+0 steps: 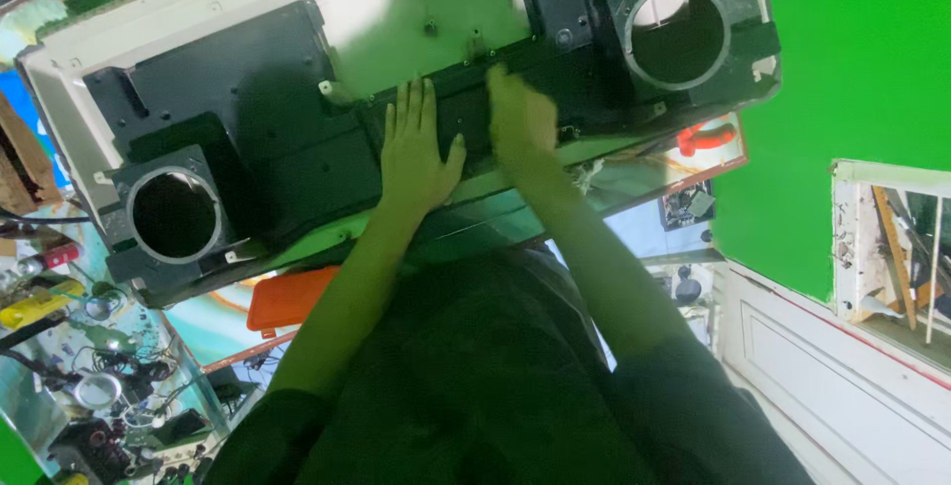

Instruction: The person manipulates internal components of an electronic keyboard casing, disconnecting small white connectors and handling plastic parts.

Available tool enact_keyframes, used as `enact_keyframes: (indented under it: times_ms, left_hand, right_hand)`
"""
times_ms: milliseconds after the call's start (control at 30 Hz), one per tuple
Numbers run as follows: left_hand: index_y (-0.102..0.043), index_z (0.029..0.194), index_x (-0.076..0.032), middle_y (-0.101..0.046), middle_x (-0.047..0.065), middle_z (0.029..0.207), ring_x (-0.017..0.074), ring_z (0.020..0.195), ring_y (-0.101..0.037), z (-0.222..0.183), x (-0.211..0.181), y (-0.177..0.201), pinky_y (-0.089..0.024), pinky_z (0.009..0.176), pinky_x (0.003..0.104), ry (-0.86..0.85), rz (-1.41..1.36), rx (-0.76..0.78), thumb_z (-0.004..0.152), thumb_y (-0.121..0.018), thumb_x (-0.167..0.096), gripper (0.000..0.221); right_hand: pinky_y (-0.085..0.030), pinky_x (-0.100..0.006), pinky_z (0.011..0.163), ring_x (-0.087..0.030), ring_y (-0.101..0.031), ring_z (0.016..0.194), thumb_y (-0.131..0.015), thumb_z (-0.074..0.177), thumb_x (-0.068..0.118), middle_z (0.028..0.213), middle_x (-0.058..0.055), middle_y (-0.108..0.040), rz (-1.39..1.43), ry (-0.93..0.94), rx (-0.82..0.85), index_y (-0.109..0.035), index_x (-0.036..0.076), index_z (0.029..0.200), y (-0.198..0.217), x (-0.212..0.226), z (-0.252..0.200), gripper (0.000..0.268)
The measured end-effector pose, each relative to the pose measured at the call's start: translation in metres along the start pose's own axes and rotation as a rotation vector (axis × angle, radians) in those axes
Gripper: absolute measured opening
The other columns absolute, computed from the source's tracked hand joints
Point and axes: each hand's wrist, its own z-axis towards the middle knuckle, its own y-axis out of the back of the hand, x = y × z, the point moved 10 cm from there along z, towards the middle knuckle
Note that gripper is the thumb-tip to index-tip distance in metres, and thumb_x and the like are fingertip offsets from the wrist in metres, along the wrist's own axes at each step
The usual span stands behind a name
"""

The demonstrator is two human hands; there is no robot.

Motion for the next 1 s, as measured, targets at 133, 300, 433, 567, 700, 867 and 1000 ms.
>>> enact_keyframes:
  times_ms: [133,300,433,567,700,867,1000]
  left_hand:
    - [-0.025,0.160,0.006,-0.027,0.028,0.166,0.0424,0.157,-0.021,-0.003,0.001,-0.002,-0.017,0.128,0.055,-0.003,0.023,-0.003,0.092,-0.065,-0.031,0.087]
    - [-0.024,0.160,0.005,-0.026,0.027,0.167,0.0419,0.156,-0.022,0.000,0.000,0.000,-0.017,0.127,0.054,0.031,0.014,0.014,0.090,-0.066,-0.030,0.089]
    - [-0.024,0.161,0.005,-0.026,0.026,0.167,0.0408,0.158,-0.021,-0.002,-0.004,0.003,-0.017,0.129,0.054,-0.001,0.014,-0.020,0.093,-0.066,-0.032,0.088]
    - [-0.023,0.160,0.006,-0.026,0.028,0.166,0.0418,0.156,-0.021,0.001,-0.005,0.003,-0.016,0.126,0.054,-0.001,0.034,0.001,0.092,-0.066,-0.031,0.089]
    - [-0.024,0.161,0.003,-0.027,0.026,0.167,0.0406,0.158,-0.022,-0.001,-0.003,0.004,-0.017,0.129,0.053,0.021,-0.005,-0.003,0.093,-0.065,-0.032,0.087]
    - [-0.026,0.161,0.004,-0.026,0.025,0.168,0.0418,0.157,-0.022,-0.002,-0.002,0.000,-0.016,0.129,0.053,0.020,-0.014,0.000,0.099,-0.056,-0.029,0.077]
    - [-0.029,0.163,0.000,-0.027,0.019,0.170,0.0381,0.161,-0.021,-0.001,0.014,-0.008,-0.015,0.132,0.052,0.047,-0.064,-0.011,0.111,-0.039,-0.025,0.059]
  right_hand:
    - [-0.051,-0.049,0.067,-0.032,-0.067,0.078,-0.059,0.094,0.014,0.084,-0.013,-0.069,-0.509,0.487,-0.083,-0.067,0.009,0.103,0.024,0.050,-0.033,0.014]
    - [-0.051,-0.046,0.069,-0.032,-0.067,0.084,-0.061,0.093,0.013,0.077,-0.010,-0.069,-0.638,0.397,-0.197,-0.069,0.009,0.106,0.077,0.018,-0.018,0.015]
    - [-0.050,-0.045,0.064,-0.032,-0.066,0.076,-0.063,0.087,0.015,0.079,-0.013,-0.067,-0.528,0.486,-0.161,-0.068,0.007,0.101,0.055,0.032,-0.045,0.017]
    - [-0.048,-0.052,0.054,-0.037,-0.066,0.065,-0.063,0.083,0.015,0.071,-0.012,-0.066,-0.400,0.278,-0.065,-0.071,0.012,0.094,0.065,0.004,-0.037,0.013]
    - [-0.049,-0.052,0.057,-0.037,-0.067,0.066,-0.060,0.100,0.016,0.072,-0.013,-0.066,-0.460,0.345,-0.230,-0.068,0.010,0.095,0.067,0.002,-0.006,0.011]
    - [-0.054,-0.051,0.066,-0.037,-0.069,0.077,-0.059,0.092,0.010,0.085,-0.014,-0.071,-0.186,0.536,-0.152,-0.068,0.014,0.098,0.055,0.042,-0.032,0.012]
    - [-0.055,-0.048,0.060,-0.037,-0.072,0.073,-0.061,0.101,0.011,0.082,-0.018,-0.071,-0.072,0.338,-0.107,-0.067,0.006,0.106,0.108,0.014,-0.047,0.009]
